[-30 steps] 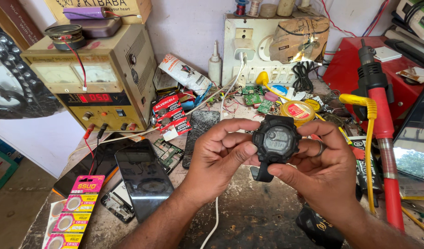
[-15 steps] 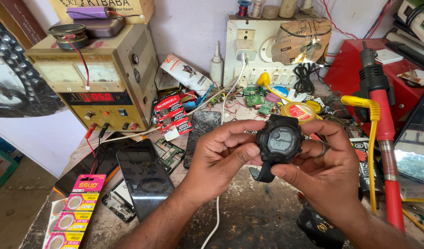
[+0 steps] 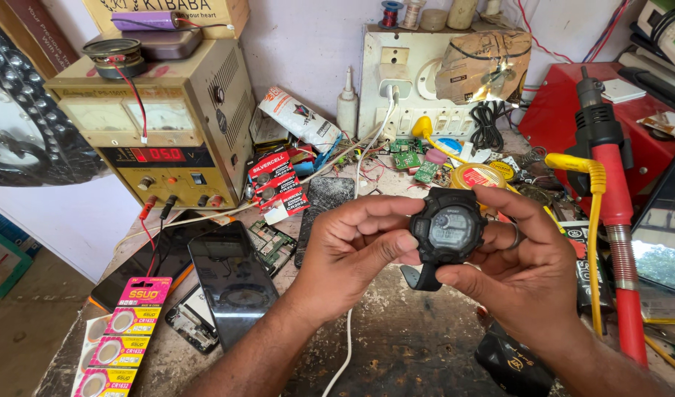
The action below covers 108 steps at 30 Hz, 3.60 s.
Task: The person uses a small green tool to pry open the back of a black digital wristwatch, removes the back cover, and then reattaches it. The person then presses the watch buttons to test the display.
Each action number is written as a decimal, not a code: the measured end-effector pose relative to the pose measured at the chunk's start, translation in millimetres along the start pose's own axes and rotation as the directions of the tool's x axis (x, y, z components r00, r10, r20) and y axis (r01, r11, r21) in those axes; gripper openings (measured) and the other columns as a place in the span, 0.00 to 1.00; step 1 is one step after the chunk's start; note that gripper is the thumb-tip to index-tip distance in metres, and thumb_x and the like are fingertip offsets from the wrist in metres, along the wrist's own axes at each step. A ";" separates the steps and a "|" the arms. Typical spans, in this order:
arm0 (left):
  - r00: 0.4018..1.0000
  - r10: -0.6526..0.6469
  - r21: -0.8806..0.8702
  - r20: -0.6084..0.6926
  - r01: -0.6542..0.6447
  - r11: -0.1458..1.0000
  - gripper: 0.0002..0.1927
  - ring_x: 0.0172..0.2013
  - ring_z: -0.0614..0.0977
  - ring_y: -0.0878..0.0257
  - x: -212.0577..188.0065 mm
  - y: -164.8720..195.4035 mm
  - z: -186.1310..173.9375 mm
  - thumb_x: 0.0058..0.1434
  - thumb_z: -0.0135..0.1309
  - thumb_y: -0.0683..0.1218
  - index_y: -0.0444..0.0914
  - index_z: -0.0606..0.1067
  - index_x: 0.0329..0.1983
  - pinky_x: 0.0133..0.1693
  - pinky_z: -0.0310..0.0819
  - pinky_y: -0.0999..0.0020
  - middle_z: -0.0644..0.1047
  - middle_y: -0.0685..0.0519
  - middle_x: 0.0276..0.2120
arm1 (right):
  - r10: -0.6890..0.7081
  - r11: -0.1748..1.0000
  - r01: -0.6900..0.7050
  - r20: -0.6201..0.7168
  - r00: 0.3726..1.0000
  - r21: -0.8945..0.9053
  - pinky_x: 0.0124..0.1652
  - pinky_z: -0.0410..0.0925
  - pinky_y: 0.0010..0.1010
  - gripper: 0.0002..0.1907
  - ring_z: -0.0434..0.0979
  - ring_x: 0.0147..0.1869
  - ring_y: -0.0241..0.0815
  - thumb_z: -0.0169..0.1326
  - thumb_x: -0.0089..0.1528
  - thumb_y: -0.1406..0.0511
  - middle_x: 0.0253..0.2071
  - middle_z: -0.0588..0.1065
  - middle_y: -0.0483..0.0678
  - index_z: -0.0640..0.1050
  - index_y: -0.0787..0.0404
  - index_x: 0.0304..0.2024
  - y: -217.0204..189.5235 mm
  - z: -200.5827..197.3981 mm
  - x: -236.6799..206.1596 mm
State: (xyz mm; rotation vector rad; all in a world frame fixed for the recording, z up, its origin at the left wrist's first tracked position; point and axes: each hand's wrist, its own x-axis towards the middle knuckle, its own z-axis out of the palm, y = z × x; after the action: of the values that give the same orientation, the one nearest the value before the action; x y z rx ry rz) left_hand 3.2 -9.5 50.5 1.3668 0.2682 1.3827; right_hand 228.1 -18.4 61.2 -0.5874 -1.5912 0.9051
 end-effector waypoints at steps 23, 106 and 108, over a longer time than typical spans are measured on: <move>0.997 0.029 0.021 -0.072 -0.027 0.999 0.17 0.45 0.84 0.63 0.8 -6.8 2.0 0.69 0.56 0.35 0.29 0.75 0.61 0.49 0.84 0.65 0.82 0.44 0.48 | -0.050 0.993 0.052 0.026 0.998 -0.101 0.49 0.79 0.35 0.44 0.84 0.53 0.42 0.67 0.53 0.74 0.52 0.81 0.58 0.65 0.64 0.70 2.4 -3.0 1.9; 0.989 0.147 0.116 0.033 -0.150 0.982 0.25 0.49 0.85 0.61 -4.1 2.7 14.9 0.65 0.61 0.31 0.32 0.68 0.63 0.53 0.84 0.64 0.81 0.43 0.50 | -0.030 0.999 0.030 -0.003 1.000 -0.038 0.45 0.76 0.24 0.30 0.82 0.53 0.36 0.62 0.59 0.73 0.50 0.80 0.53 0.65 0.62 0.61 3.7 -10.9 2.4; 0.990 0.139 0.112 0.022 -0.141 0.984 0.25 0.50 0.85 0.61 -4.4 2.4 15.7 0.65 0.61 0.31 0.32 0.69 0.63 0.53 0.84 0.64 0.81 0.43 0.50 | -0.022 0.999 0.021 -0.004 1.000 -0.042 0.45 0.76 0.25 0.29 0.82 0.53 0.36 0.62 0.59 0.73 0.50 0.80 0.53 0.66 0.63 0.61 3.7 -10.6 2.3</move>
State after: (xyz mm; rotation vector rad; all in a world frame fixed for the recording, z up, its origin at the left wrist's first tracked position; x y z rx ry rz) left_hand 13.3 -21.8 54.7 1.5127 0.2479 1.4918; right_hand 237.5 -11.9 60.1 -0.6001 -1.6126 0.8557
